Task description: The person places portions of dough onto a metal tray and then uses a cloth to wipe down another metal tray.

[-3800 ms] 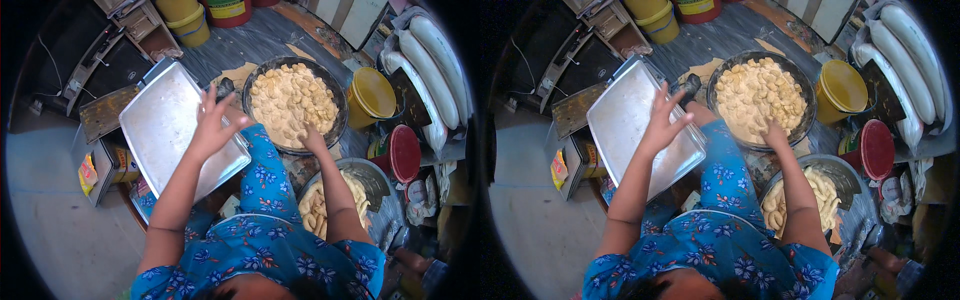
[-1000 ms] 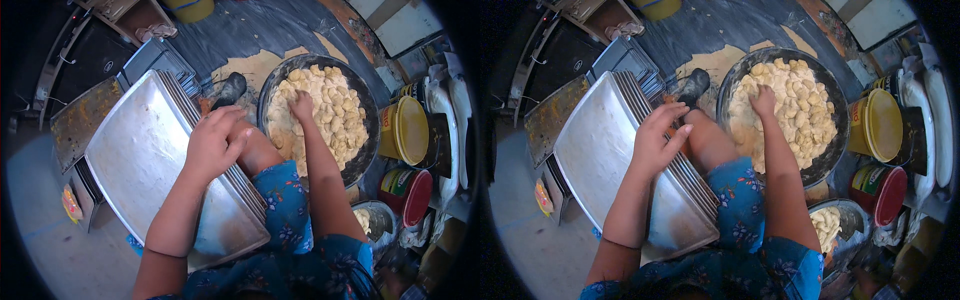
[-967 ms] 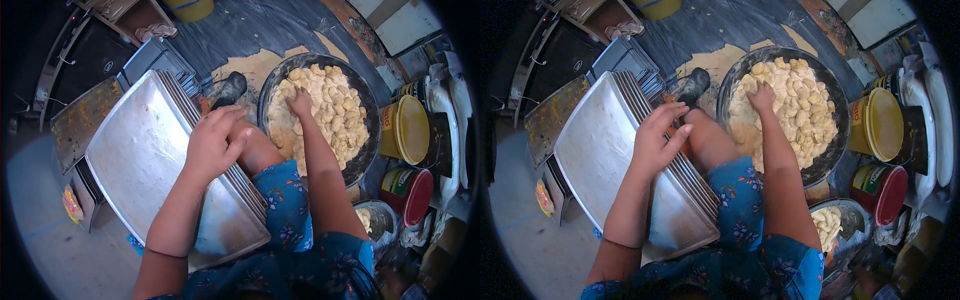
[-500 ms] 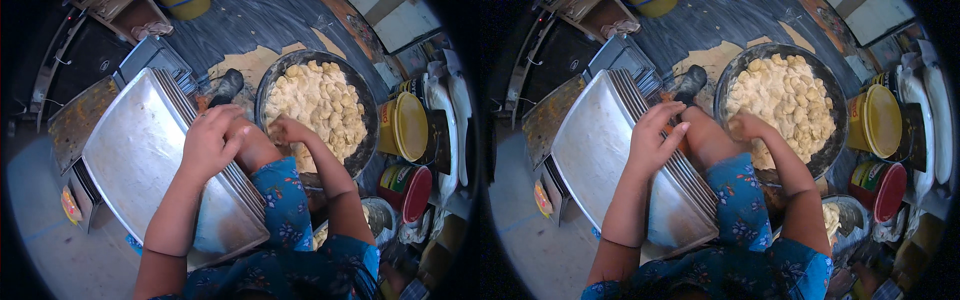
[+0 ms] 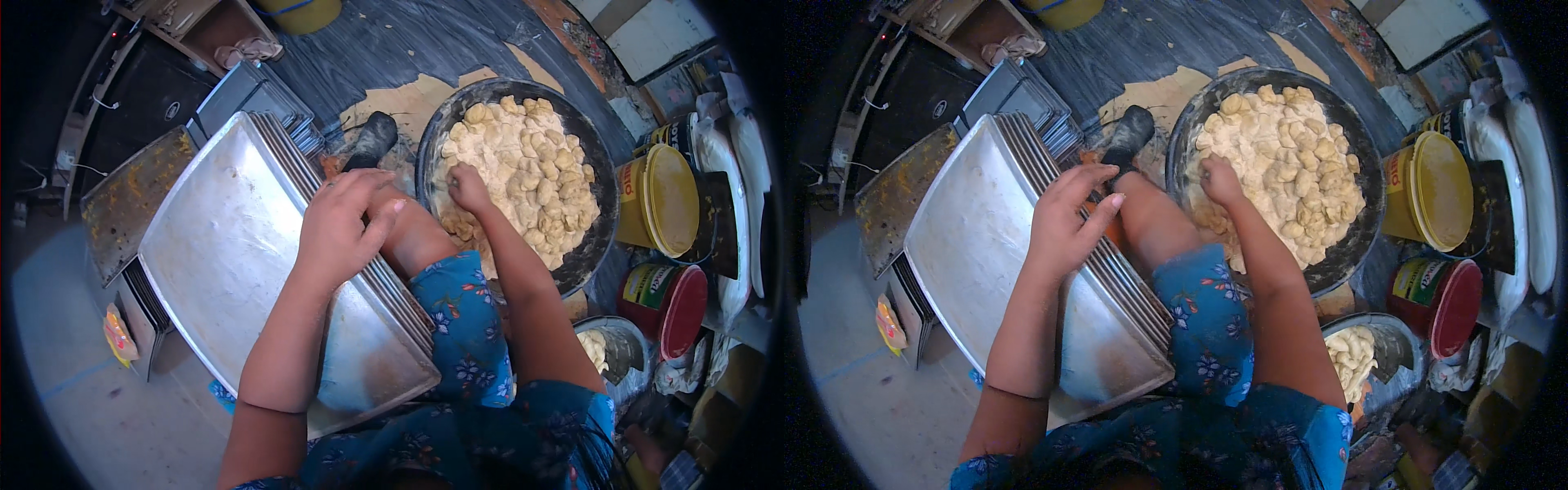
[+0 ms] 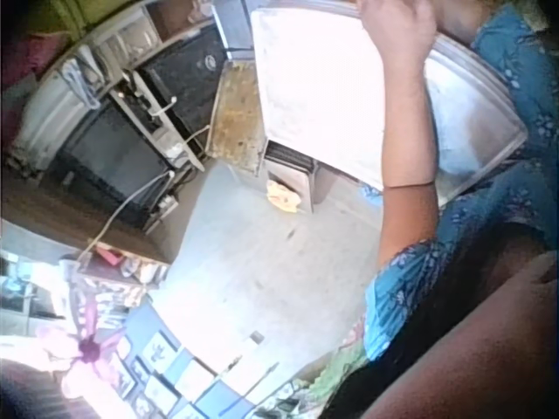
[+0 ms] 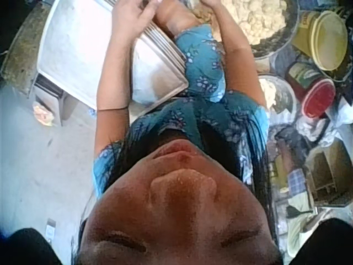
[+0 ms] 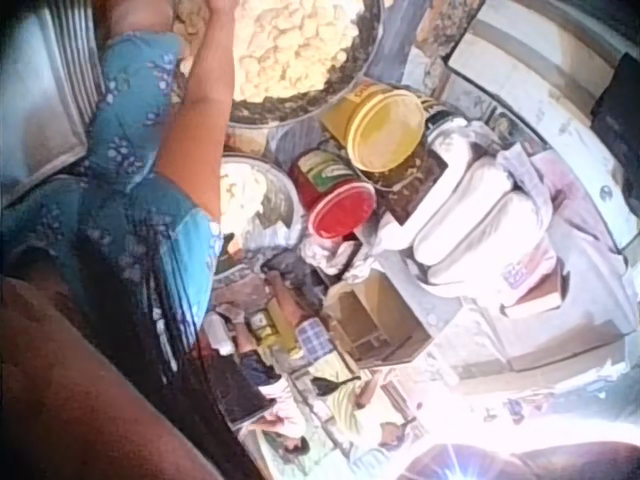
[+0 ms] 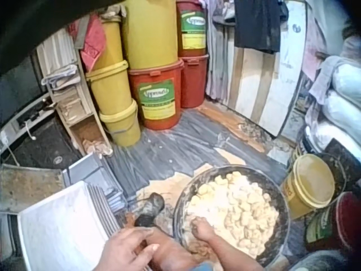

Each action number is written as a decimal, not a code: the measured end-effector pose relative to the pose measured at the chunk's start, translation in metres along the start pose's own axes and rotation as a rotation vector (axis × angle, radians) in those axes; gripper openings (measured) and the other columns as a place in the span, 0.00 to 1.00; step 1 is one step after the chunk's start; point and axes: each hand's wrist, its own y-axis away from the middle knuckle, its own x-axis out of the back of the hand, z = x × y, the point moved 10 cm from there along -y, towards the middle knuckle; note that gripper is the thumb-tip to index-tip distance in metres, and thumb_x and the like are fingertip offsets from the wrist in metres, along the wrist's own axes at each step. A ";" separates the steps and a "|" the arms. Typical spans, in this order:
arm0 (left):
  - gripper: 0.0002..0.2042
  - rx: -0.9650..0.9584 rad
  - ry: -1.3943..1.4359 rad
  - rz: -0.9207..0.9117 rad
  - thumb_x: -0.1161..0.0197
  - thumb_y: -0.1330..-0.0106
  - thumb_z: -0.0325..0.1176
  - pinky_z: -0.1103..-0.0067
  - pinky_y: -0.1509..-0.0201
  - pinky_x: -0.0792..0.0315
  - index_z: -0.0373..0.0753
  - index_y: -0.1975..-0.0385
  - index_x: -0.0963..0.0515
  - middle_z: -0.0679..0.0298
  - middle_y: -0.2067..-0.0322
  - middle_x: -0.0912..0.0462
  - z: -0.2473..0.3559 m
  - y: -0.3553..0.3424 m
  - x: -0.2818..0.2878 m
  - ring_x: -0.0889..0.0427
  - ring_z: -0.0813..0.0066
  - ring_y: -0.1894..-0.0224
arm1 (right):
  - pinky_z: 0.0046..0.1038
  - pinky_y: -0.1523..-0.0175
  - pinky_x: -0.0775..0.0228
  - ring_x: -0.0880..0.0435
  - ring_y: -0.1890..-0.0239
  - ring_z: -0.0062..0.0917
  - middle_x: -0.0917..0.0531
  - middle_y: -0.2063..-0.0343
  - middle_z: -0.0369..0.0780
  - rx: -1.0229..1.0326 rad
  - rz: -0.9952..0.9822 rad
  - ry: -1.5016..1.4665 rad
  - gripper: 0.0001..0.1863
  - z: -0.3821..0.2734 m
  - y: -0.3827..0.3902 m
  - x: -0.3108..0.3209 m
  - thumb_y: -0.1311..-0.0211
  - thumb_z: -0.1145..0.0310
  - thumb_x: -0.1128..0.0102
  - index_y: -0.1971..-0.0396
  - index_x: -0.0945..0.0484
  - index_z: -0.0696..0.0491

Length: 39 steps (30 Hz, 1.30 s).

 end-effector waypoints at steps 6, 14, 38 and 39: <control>0.17 0.017 -0.040 -0.005 0.39 0.41 0.39 0.70 0.46 0.31 0.35 0.56 0.23 0.54 0.56 0.21 -0.002 0.003 0.003 0.23 0.56 0.52 | 0.35 0.51 0.32 0.23 0.57 0.41 0.22 0.62 0.45 -0.578 -0.008 -0.697 0.14 0.058 0.012 0.042 0.49 0.65 0.40 0.61 0.22 0.52; 0.16 0.009 -0.018 -0.003 0.38 0.42 0.37 0.71 0.48 0.30 0.34 0.57 0.23 0.53 0.58 0.21 0.001 -0.001 0.000 0.22 0.56 0.53 | 0.56 0.40 0.48 0.37 0.37 0.36 0.34 0.39 0.41 -0.200 -0.195 0.544 0.35 0.007 -0.006 -0.027 0.52 0.51 0.37 0.41 0.34 0.43; 0.17 0.036 -0.027 0.007 0.39 0.41 0.37 0.72 0.49 0.30 0.34 0.56 0.23 0.52 0.58 0.21 -0.006 0.003 0.001 0.22 0.56 0.54 | 0.44 0.45 0.36 0.32 0.46 0.47 0.28 0.50 0.41 -0.074 -0.490 0.187 0.28 -0.032 0.100 -0.005 0.59 0.48 0.34 0.54 0.23 0.42; 0.17 0.030 -0.020 0.003 0.39 0.41 0.37 0.72 0.49 0.30 0.34 0.56 0.23 0.52 0.58 0.21 -0.004 0.003 0.000 0.22 0.56 0.54 | 0.40 0.48 0.33 0.29 0.49 0.46 0.26 0.54 0.40 -0.047 -0.520 0.186 0.27 -0.030 0.115 0.008 0.61 0.51 0.32 0.57 0.23 0.42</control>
